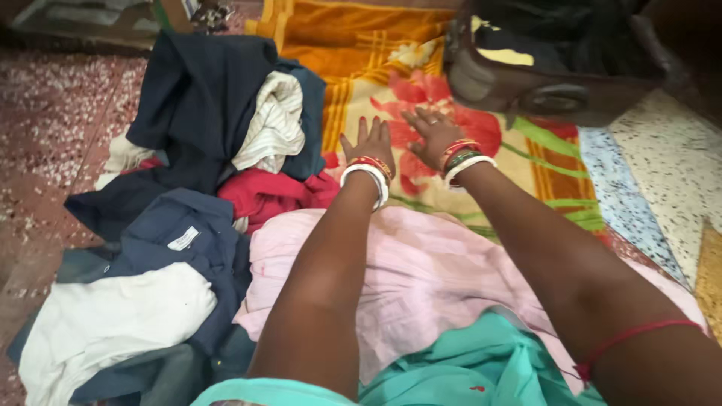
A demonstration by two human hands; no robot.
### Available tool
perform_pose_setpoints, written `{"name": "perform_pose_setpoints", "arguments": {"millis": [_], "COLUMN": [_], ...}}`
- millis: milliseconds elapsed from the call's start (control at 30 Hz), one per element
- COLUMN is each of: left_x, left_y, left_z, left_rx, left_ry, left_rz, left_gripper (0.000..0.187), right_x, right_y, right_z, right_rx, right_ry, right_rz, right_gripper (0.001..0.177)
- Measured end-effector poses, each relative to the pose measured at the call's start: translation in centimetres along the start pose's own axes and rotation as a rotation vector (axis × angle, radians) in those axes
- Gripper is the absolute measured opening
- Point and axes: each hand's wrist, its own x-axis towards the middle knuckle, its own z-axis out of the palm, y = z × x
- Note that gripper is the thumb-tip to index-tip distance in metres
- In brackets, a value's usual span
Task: The person folds a yellow and black hoodie and a dark blue shirt on a patterned mat. The person places the folded hoodie into a suitcase.
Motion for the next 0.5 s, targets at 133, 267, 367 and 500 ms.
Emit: {"name": "perform_pose_setpoints", "arguments": {"millis": [133,267,367,500], "left_x": [0.0,-0.4,-0.3,-0.8], "left_y": [-3.6,-6.8,-9.2,-13.3], "left_z": [0.6,1.1,0.0,-1.0], "left_rx": [-0.027,-0.005,0.023,0.067], "left_ry": [-0.095,-0.01,-0.009,0.098], "left_rz": [-0.088,-0.129,-0.207,-0.31], "left_gripper": [0.084,0.077,0.08,0.094], "right_x": [2.1,3.7,4.9,5.4], "right_y": [-3.4,-7.4,-10.6,-13.8], "right_z": [2.5,4.0,3.4,2.2], "right_rx": [0.06,0.072,0.052,0.102], "right_ry": [-0.018,-0.058,-0.063,-0.078], "right_rz": [-0.114,-0.124,-0.167,-0.163], "right_gripper": [0.077,0.075,0.077,0.079]}}
